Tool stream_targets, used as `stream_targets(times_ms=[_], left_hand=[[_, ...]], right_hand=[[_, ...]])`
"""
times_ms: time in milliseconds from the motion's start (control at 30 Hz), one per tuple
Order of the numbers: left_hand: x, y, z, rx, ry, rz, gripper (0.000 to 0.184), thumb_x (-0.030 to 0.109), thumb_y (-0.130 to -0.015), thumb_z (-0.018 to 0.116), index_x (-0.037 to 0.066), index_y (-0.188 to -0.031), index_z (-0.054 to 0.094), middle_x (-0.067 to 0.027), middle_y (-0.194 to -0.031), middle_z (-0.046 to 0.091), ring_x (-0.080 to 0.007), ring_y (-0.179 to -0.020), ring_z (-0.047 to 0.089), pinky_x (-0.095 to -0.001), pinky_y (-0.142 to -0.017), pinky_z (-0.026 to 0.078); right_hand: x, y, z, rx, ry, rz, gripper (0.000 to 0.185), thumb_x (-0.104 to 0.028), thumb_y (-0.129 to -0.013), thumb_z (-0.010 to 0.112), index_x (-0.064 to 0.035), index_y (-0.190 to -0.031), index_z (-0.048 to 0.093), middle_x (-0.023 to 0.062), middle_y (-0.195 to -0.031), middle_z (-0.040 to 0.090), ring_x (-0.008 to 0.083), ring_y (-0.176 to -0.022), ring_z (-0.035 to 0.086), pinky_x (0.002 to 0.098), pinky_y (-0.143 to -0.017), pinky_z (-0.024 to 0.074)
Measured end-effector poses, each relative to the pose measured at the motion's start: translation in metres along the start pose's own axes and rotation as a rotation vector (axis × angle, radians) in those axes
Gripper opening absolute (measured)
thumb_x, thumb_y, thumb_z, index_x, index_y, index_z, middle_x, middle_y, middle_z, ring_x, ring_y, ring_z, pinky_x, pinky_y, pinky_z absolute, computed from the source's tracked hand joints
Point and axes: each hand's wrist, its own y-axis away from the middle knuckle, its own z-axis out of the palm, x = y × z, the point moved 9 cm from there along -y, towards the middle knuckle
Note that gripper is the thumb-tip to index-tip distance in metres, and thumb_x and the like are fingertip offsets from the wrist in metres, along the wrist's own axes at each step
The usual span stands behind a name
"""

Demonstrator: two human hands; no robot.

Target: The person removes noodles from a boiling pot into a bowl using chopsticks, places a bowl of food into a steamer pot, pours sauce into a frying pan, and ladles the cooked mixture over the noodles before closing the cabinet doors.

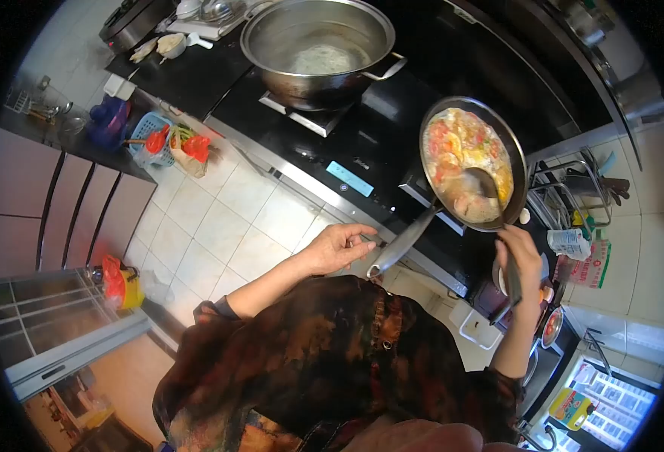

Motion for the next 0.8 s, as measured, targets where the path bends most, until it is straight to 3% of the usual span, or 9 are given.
stream_targets(times_ms=[67,100,300,367,467,533,700,800], left_hand=[[-0.005,0.002,0.006,-0.001,-0.001,-0.021,0.036,0.025,-0.087,0.060,0.001,-0.114,0.056,-0.0039,-0.066,0.062,-0.0079,-0.048,0.054,-0.0223,-0.046,0.043],[-0.010,0.005,-0.032,0.002,-0.021,0.010,0.036,0.025,-0.087,0.060,0.001,-0.114,0.056,-0.0039,-0.066,0.062,-0.0079,-0.048,0.054,-0.0223,-0.046,0.043],[-0.055,0.000,-0.076,0.048,-0.066,0.006,0.026,0.018,-0.089,0.056,0.000,-0.107,0.059,-0.0049,-0.068,0.062,-0.0077,-0.050,0.056,-0.0215,-0.046,0.046],[-0.083,0.002,-0.107,0.220,-0.129,-0.074,0.024,0.019,-0.089,0.057,-0.002,-0.100,0.061,-0.0060,-0.069,0.062,-0.0090,-0.054,0.057,-0.0222,-0.047,0.047],[-0.096,0.019,-0.121,0.302,-0.056,-0.075,0.024,0.020,-0.088,0.057,-0.002,-0.097,0.061,-0.0070,-0.069,0.062,-0.0100,-0.056,0.057,-0.0226,-0.047,0.047],[-0.108,0.035,-0.119,0.324,-0.020,-0.090,0.024,0.019,-0.088,0.057,-0.002,-0.097,0.061,-0.0071,-0.069,0.062,-0.0100,-0.055,0.056,-0.0226,-0.046,0.047],[-0.115,0.075,-0.114,0.442,0.000,-0.099,0.022,0.018,-0.088,0.056,-0.003,-0.096,0.061,-0.0073,-0.070,0.062,-0.0097,-0.055,0.055,-0.0223,-0.046,0.047],[-0.120,0.099,-0.098,0.506,0.040,-0.097,0.021,0.017,-0.088,0.056,-0.002,-0.095,0.061,-0.0065,-0.070,0.062,-0.0094,-0.055,0.055,-0.0221,-0.047,0.047]], right_hand=[[0.006,0.015,-0.022,0.043,0.052,0.073,0.017,0.002,-0.077,0.062,-0.0005,-0.094,0.063,0.0166,-0.097,0.061,0.0298,-0.090,0.062,0.0338,-0.080,0.0486],[-0.016,0.005,-0.008,0.104,0.073,0.102,0.016,0.001,-0.077,0.061,0.0001,-0.093,0.063,0.0165,-0.096,0.062,0.0297,-0.090,0.062,0.0339,-0.081,0.0484],[-0.028,0.034,-0.013,0.207,0.186,0.193,0.017,-0.003,-0.079,0.061,-0.0004,-0.096,0.063,0.0166,-0.100,0.062,0.0297,-0.091,0.061,0.0340,-0.083,0.0460],[-0.040,0.039,-0.013,0.190,0.346,0.186,0.017,-0.004,-0.080,0.060,-0.0008,-0.096,0.064,0.0172,-0.100,0.063,0.0291,-0.094,0.061,0.0361,-0.085,0.0451],[-0.042,0.045,-0.027,0.250,0.273,0.203,0.016,-0.004,-0.082,0.058,-0.0006,-0.098,0.063,0.0181,-0.102,0.062,0.0301,-0.097,0.060,0.0377,-0.088,0.0444],[-0.050,0.045,-0.036,0.343,0.272,0.178,0.015,-0.002,-0.084,0.056,0.0004,-0.097,0.062,0.0181,-0.101,0.062,0.0312,-0.097,0.060,0.0366,-0.088,0.0449],[-0.038,0.040,-0.014,0.223,0.195,0.077,0.013,-0.001,-0.085,0.055,0.0011,-0.096,0.062,0.0157,-0.100,0.063,0.0282,-0.095,0.061,0.0353,-0.087,0.0453],[-0.041,0.042,-0.030,0.408,0.175,0.043,0.014,-0.001,-0.084,0.055,0.0031,-0.095,0.063,0.0170,-0.098,0.063,0.0293,-0.096,0.061,0.0360,-0.087,0.0450]])
